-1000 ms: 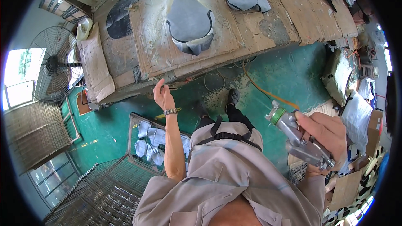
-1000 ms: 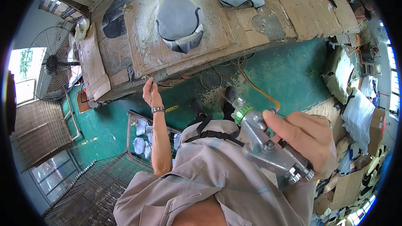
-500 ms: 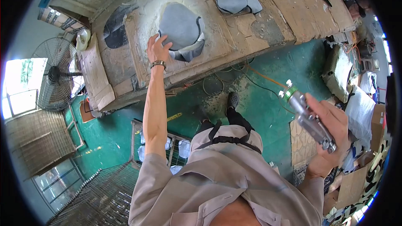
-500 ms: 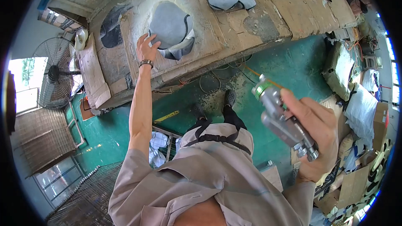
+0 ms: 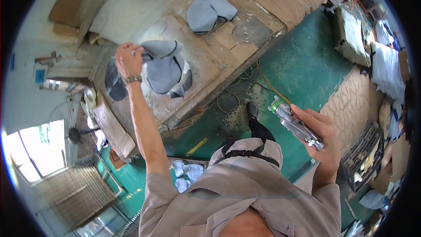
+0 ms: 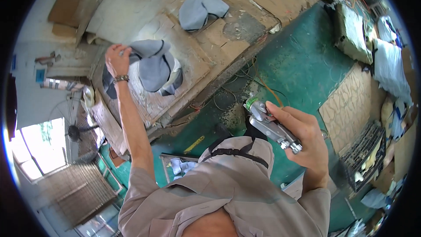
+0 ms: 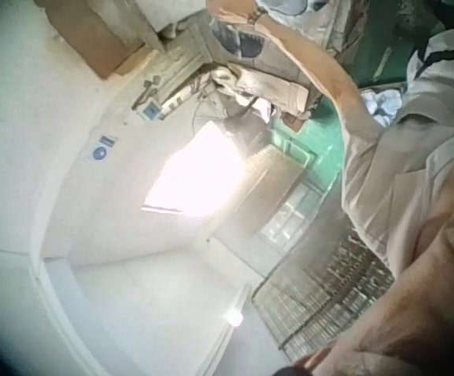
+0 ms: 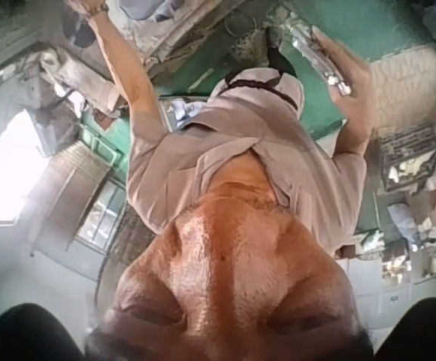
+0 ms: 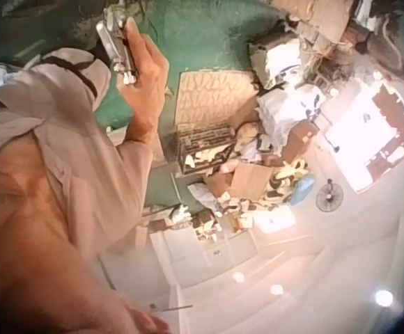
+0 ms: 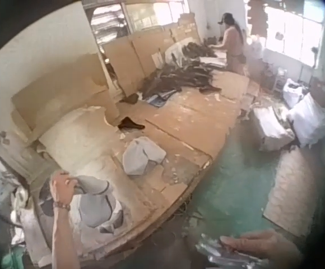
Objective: Applying adhesive to shoe components using a spray gun on a workbench.
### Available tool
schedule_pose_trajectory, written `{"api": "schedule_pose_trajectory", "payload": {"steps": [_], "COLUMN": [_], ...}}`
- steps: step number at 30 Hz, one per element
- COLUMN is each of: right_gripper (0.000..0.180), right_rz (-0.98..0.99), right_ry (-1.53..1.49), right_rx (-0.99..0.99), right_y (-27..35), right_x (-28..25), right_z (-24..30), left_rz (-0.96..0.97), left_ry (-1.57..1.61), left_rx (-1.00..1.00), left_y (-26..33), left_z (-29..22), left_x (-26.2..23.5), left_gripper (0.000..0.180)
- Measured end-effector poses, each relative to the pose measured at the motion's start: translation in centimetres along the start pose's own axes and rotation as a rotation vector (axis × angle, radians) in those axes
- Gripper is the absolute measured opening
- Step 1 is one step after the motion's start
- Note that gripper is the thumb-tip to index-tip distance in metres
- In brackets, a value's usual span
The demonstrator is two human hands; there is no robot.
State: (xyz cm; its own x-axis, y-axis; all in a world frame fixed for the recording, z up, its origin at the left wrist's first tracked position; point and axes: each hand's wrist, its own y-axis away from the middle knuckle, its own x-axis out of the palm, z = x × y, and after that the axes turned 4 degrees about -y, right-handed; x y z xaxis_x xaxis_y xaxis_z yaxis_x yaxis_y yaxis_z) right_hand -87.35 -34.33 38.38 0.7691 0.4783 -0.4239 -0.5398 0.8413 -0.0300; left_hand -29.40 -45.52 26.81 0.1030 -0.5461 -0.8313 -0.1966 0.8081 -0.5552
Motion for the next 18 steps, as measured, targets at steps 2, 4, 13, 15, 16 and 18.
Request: {"api": "schedule_pose_trajectory", "payload": {"steps": [2, 4, 13, 15, 16, 18], "right_gripper": [0.080, 0.080, 0.076, 0.076, 0.076, 0.077], "right_rz": [-0.040, -0.079, -0.260, -0.258, -0.258, -0.165], "right_ry": [-0.010, -0.011, 0.047, 0.046, 0.039, -0.018], "right_rx": [0.024, 0.085, 0.312, 0.318, 0.316, 0.160], "right_y": [0.8, 1.6, 5.0, 4.7, 4.7, 3.6], "right_x": [0.0, -0.2, -1.4, -1.4, -1.6, -2.0], "right_z": [-1.8, -2.9, -6.1, -6.3, -6.1, -5.1], "left_rz": [-0.024, -0.078, -0.284, 0.163, 0.312, 0.238], "left_ry": [-0.048, -0.053, 0.032, -0.134, 0.133, 0.293], "left_rx": [0.020, 0.032, 0.032, 0.034, -0.066, -0.030], "left_y": [-5.6, -10.9, -19.3, -17.7, -15.7, -12.4], "left_z": [-1.6, -3.9, -21.7, -25.8, -27.7, -20.8], "left_x": [0.2, 1.4, 14.4, 20.5, 23.4, 28.3], "left_gripper": [0.018, 0.020, 0.019, 0.047, 0.073, 0.099]}}
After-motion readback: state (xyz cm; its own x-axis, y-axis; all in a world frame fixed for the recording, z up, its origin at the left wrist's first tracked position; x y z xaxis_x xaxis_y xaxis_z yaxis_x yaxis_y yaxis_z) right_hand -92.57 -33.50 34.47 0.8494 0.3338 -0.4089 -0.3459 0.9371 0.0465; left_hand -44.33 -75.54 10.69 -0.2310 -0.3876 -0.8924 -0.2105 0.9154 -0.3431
